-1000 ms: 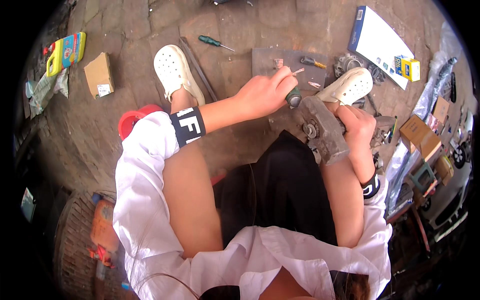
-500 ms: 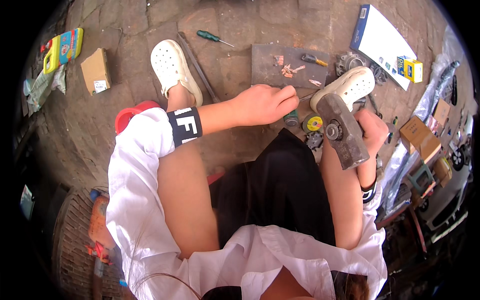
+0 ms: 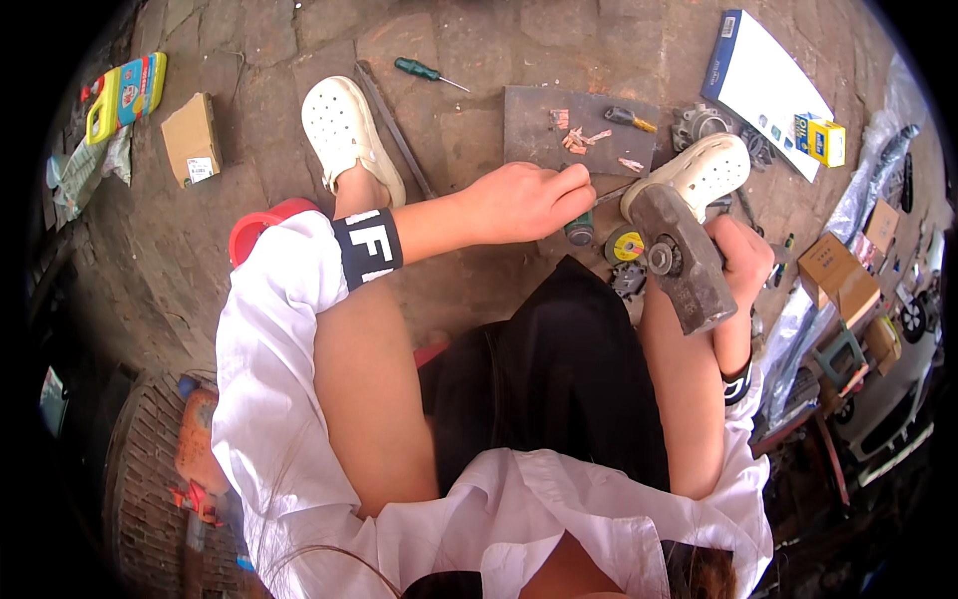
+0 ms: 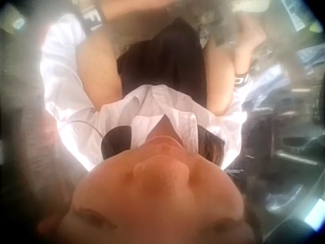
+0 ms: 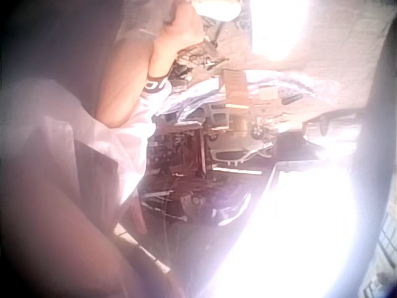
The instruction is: The person sits on the ground and uses a screwdriver and hammer to scrape and shape small metal pieces. They stand to retrieve a plier from a toolbox, then return to continue working on the metal parts.
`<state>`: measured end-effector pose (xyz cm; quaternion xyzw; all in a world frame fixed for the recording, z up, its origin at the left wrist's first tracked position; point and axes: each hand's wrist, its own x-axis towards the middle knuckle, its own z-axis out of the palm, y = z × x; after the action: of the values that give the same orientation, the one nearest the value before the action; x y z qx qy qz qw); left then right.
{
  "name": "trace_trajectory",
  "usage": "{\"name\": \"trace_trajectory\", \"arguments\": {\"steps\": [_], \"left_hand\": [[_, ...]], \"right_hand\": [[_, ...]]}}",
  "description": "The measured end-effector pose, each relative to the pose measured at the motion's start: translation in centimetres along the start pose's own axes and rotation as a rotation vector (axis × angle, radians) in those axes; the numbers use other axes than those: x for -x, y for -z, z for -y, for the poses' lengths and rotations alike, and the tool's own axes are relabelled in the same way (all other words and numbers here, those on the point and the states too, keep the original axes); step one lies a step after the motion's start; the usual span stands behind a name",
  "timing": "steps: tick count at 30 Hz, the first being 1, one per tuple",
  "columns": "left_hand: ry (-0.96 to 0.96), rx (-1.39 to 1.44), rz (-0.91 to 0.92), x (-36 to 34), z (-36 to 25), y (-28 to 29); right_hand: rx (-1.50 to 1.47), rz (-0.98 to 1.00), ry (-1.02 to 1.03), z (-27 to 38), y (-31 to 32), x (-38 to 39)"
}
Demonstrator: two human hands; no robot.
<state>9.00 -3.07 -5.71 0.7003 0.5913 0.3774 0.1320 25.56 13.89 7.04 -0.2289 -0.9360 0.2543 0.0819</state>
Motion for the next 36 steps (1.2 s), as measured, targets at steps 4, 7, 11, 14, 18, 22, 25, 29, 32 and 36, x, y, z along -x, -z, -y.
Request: {"name": "trace_trajectory", "arguments": {"steps": [4,7,11,14,18,22,25,29,32,36], "left_hand": [[-0.008,0.0,0.087,0.2,0.1,0.2],[-0.01,0.016,0.079,0.1,0.1,0.1],[0.046,0.026,0.1,0.0,0.2,0.0],[0.102,0.021,0.094,-0.4,0.3,0.2],[0.175,0.002,0.097,-0.7,0.4,0.5],[0.166,0.055,0.064,-2.4,0.4,0.1],[0.191,0.075,0.096,-2.4,0.2,0.6],[0.207,0.075,0.171,-2.3,0.2,0.9],[0.247,0.064,0.173,-1.4,-0.1,1.0],[0.214,0.095,0.089,-2.5,0.2,0.2]], "right_hand": [[0.005,0.039,0.004,-0.4,0.1,0.2],[0.023,0.051,0.015,-0.7,0.1,0.3],[0.008,0.019,0.018,-0.4,-0.1,0.1],[0.023,0.009,0.03,-0.8,0.0,0.3],[-0.017,-0.136,0.146,0.9,0.4,-0.1],[-0.317,-0.237,0.223,3.0,2.0,-0.4],[-0.064,0.106,0.118,1.8,1.4,-0.1],[0.007,0.039,-0.018,0.5,-0.4,-0.5],[0.021,0.078,0.04,0.8,1.0,0.0],[-0.094,0.009,0.143,1.1,1.5,0.4]]}}
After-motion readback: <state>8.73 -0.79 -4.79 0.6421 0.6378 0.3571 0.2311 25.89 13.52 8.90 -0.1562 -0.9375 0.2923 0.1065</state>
